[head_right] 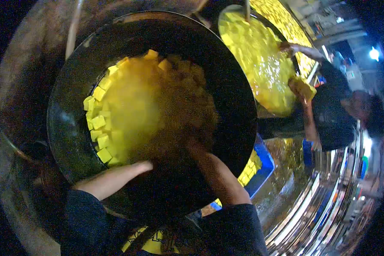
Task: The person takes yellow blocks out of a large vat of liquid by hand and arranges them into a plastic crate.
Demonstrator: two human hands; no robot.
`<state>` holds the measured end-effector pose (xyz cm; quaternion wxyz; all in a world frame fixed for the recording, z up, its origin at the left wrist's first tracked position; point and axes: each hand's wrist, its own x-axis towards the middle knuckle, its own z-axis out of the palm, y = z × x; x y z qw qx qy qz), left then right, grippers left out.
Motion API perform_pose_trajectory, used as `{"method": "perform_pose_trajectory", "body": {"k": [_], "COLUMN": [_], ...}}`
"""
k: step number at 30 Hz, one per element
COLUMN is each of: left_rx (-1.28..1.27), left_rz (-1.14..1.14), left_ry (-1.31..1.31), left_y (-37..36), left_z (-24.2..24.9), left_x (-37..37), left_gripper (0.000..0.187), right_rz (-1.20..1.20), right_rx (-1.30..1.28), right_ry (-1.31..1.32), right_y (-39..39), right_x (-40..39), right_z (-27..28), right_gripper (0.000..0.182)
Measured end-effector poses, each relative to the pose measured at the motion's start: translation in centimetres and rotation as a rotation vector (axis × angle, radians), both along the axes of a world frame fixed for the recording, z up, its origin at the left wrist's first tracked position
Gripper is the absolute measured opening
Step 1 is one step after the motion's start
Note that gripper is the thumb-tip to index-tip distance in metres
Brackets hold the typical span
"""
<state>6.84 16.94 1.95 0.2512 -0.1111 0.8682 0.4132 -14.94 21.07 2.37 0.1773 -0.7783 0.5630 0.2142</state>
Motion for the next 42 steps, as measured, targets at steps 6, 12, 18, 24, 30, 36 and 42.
{"method": "perform_pose_trajectory", "body": {"k": [6,12,18,24,30,36,42], "left_rx": [-0.11,-0.193,-0.207,-0.266,0.176,0.544,1.391], "left_rz": [0.161,0.197,0.119,-0.021,0.311,0.999,1.545], "left_ry": [0.028,0.028,-0.022,-0.07,-0.041,-0.042,0.782], "left_y": [-5.3,-9.6,-10.3,-10.3,-12.0,-16.8,-16.6], "left_z": [-0.3,0.7,0.5,1.4,-5.7,-1.5,-3.7], "left_x": [1.1,-2.4,-2.8,-2.4,-1.5,1.2,-1.6], "left_gripper": [0.043,0.043,0.043,0.042,0.04,0.047,0.031], "right_rz": [-0.053,0.022,-0.165,-0.064,-0.128,-0.611,-0.766], "right_rx": [0.096,0.011,-0.082,-0.301,0.159,0.441,0.383], "right_ry": [-0.198,-0.511,-0.232,-0.334,-0.485,-1.939,-1.541], "right_y": [-3.8,-11.5,-22.2,-22.1,-21.6,-16.6,-18.0], "right_x": [-3.9,-6.8,5.9,7.5,2.6,-1.8,-0.4], "right_z": [-0.6,1.0,4.8,-5.8,-1.3,4.0,5.5], "right_gripper": [0.032,0.033,0.02,0.015,0.033,0.054,0.042]}}
